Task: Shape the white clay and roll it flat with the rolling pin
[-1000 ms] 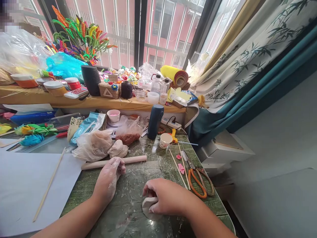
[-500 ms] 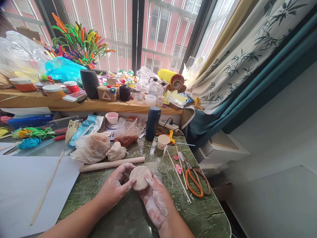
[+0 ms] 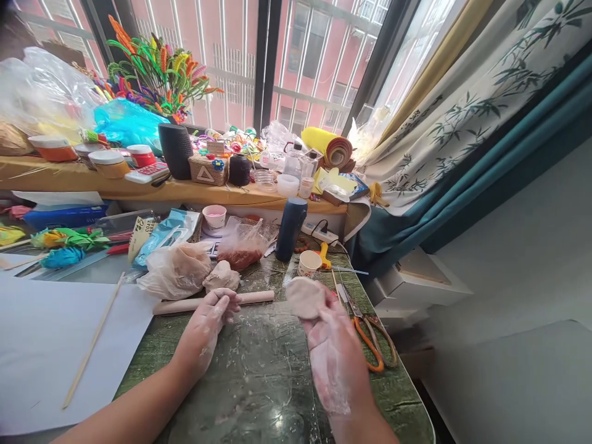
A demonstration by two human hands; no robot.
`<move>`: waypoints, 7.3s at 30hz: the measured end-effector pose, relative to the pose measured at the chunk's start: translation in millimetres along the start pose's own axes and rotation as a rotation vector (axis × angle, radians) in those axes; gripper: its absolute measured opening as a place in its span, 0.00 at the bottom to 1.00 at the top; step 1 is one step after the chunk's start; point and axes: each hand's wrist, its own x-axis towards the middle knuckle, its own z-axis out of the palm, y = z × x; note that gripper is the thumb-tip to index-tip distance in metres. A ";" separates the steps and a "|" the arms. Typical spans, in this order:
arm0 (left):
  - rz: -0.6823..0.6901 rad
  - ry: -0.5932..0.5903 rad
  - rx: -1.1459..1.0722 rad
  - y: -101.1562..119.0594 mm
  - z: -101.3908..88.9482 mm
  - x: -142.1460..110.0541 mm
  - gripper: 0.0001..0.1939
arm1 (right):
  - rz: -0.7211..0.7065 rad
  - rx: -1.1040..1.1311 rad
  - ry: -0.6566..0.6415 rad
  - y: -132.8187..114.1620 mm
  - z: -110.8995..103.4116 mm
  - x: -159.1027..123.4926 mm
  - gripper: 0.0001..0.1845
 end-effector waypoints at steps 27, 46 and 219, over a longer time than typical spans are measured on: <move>0.234 -0.653 0.956 20.7 -15.6 -9.5 0.46 | -0.613 -1.115 -0.500 81.1 -45.5 1.9 0.24; 0.432 -0.742 1.284 11.0 0.5 -3.4 0.44 | -0.494 -1.347 -0.343 87.4 -42.1 7.0 0.21; 0.402 -0.648 0.872 14.6 -11.3 6.7 0.08 | -0.406 -0.995 -0.492 73.1 -36.9 5.4 0.04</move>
